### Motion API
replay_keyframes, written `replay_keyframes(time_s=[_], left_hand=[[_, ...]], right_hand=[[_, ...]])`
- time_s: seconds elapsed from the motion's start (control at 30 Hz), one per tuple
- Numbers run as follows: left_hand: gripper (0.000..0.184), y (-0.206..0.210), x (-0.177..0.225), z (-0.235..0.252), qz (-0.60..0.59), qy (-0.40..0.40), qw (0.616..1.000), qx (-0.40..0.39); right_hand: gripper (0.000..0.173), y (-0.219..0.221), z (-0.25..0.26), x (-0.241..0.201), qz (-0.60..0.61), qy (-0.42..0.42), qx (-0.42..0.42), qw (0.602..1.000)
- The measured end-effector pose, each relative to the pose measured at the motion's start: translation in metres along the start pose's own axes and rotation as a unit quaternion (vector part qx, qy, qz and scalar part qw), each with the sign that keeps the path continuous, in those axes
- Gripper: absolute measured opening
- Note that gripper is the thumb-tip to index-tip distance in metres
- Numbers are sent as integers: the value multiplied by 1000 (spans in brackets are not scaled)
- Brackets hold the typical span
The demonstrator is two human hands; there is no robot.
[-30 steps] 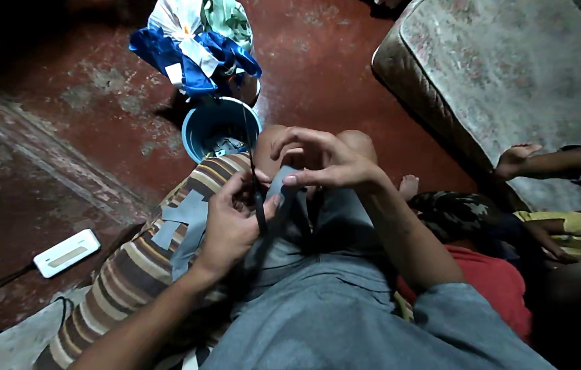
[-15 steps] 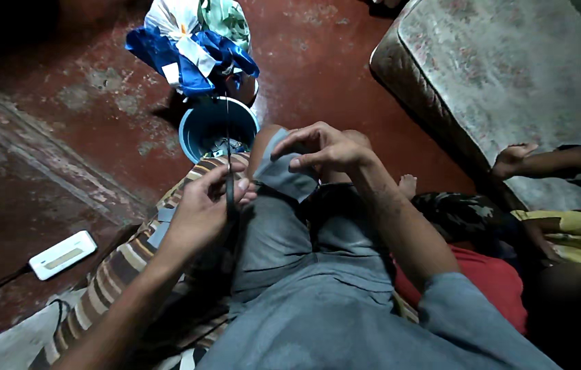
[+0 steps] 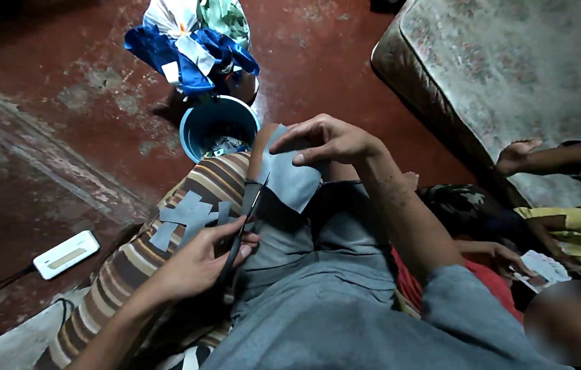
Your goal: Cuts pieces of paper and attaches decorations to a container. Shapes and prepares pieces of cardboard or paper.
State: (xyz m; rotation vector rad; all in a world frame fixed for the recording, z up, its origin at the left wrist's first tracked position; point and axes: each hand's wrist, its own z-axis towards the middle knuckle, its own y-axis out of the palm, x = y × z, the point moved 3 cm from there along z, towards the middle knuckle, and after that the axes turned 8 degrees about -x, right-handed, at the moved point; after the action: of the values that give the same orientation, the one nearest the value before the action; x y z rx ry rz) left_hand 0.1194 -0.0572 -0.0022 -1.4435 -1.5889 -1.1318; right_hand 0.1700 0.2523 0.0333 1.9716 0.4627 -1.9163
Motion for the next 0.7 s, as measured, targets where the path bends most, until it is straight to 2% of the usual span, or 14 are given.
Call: replay_keyframes(time_s=[0.13, 0.4, 0.57, 0.7], left_hand=[[58, 1, -3, 5, 22, -11, 999, 31], [58, 1, -4, 14, 74, -54, 994, 57], [55, -1, -7, 10, 68, -41, 993, 91], [60, -3, -9, 5, 55, -17, 995, 85]], right_hand=[[38, -7, 0, 26, 9, 24, 2, 1000], [41, -9, 4, 34, 62, -14, 13, 998], [43, -6, 7, 23, 96, -55, 10, 994], [41, 0, 8, 8, 102, -92, -5, 991]])
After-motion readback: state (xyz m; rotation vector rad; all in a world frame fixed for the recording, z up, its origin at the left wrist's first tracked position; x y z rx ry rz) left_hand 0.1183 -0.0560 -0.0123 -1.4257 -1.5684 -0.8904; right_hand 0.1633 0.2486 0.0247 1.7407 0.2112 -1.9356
